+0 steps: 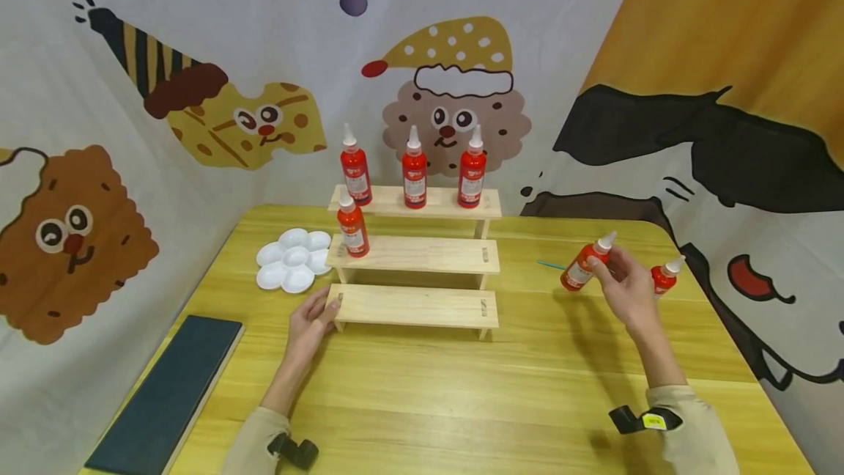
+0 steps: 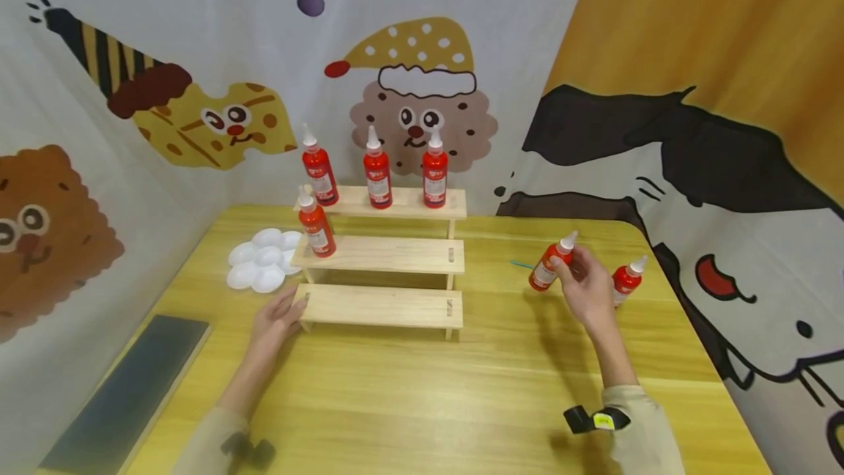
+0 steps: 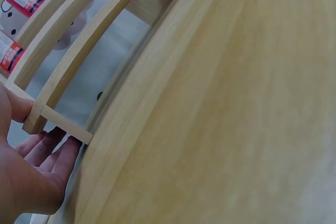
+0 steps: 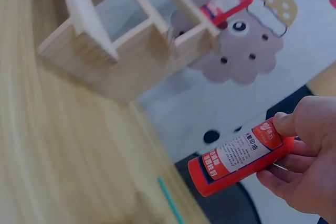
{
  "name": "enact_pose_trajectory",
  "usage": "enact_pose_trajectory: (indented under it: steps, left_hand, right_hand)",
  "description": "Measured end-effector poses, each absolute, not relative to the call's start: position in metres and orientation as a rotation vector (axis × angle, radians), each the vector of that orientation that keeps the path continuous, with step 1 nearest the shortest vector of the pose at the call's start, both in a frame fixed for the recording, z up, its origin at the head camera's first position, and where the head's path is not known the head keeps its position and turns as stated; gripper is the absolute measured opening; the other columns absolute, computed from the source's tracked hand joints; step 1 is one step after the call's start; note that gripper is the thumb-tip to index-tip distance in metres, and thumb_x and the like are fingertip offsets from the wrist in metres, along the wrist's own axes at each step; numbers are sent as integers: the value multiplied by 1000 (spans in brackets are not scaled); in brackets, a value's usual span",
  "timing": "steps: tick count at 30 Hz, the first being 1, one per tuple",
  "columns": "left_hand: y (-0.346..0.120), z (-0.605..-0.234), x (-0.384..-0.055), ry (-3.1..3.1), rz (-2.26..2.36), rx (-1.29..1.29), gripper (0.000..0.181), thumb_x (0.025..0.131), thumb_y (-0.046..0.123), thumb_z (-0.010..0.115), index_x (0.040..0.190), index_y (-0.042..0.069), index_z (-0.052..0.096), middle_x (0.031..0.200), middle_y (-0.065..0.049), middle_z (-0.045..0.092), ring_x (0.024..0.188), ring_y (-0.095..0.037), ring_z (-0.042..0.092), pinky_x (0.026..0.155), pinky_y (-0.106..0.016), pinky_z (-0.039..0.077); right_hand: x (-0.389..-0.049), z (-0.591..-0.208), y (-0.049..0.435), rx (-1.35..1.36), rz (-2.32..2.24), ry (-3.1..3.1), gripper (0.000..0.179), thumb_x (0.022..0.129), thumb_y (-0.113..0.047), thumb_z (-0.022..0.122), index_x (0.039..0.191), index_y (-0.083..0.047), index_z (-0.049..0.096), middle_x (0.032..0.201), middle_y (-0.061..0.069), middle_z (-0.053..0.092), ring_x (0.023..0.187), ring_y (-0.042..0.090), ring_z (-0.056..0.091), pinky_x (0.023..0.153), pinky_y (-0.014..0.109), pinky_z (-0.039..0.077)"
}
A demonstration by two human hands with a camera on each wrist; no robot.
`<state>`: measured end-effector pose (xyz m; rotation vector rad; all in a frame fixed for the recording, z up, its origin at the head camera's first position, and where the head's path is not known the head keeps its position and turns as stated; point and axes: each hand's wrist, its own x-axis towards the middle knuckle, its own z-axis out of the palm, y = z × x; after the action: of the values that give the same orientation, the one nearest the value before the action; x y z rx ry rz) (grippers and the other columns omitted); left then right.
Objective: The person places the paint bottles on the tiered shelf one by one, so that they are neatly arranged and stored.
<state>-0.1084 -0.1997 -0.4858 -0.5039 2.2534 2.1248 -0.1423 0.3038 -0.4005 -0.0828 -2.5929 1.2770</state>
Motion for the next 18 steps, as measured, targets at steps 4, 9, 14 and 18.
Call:
enact_pose_trajectory:
  steps: [4, 9, 14, 18]
  left_hand:
    - [-200, -485, -108, 2253, 2126, -502, 51, 102, 16, 61, 150, 6, 47, 147, -27, 53, 90, 10, 62, 81, -15, 56]
    - [-200, -484, -107, 2257, 2119, -494, 52, 102, 16, 62, 150, 6, 46, 148, -26, 52, 93, 7, 61, 81, -15, 56]
    - [-201, -484, -106, 2262, 2112, -492, 52, 101, 17, 63, 150, 6, 47, 147, -26, 53, 97, 3, 62, 81, -15, 55]
    - [-201, -483, -107, 2268, 2111, -491, 52, 101, 17, 63, 150, 6, 47, 148, -25, 53, 100, 0, 62, 81, -15, 55]
  right_hand:
    - [-141, -388, 297, -47, 1306, -2574, 57, 103, -38, 57, 145, 1, 50, 141, 24, 59, 116, 0, 55, 84, -2, 41]
    - [-137, -373, 285, 0, 1328, -2564, 57, 104, -38, 57, 146, -1, 50, 142, 23, 58, 117, -3, 54, 86, -2, 41]
    - [-134, -359, 271, 83, 1364, -2529, 54, 104, -33, 58, 148, -4, 49, 142, 21, 58, 116, -6, 52, 89, -1, 41]
    - [-133, -348, 259, 143, 1401, -2481, 51, 104, -28, 60, 148, -5, 50, 142, 23, 58, 113, -10, 53, 91, 0, 43]
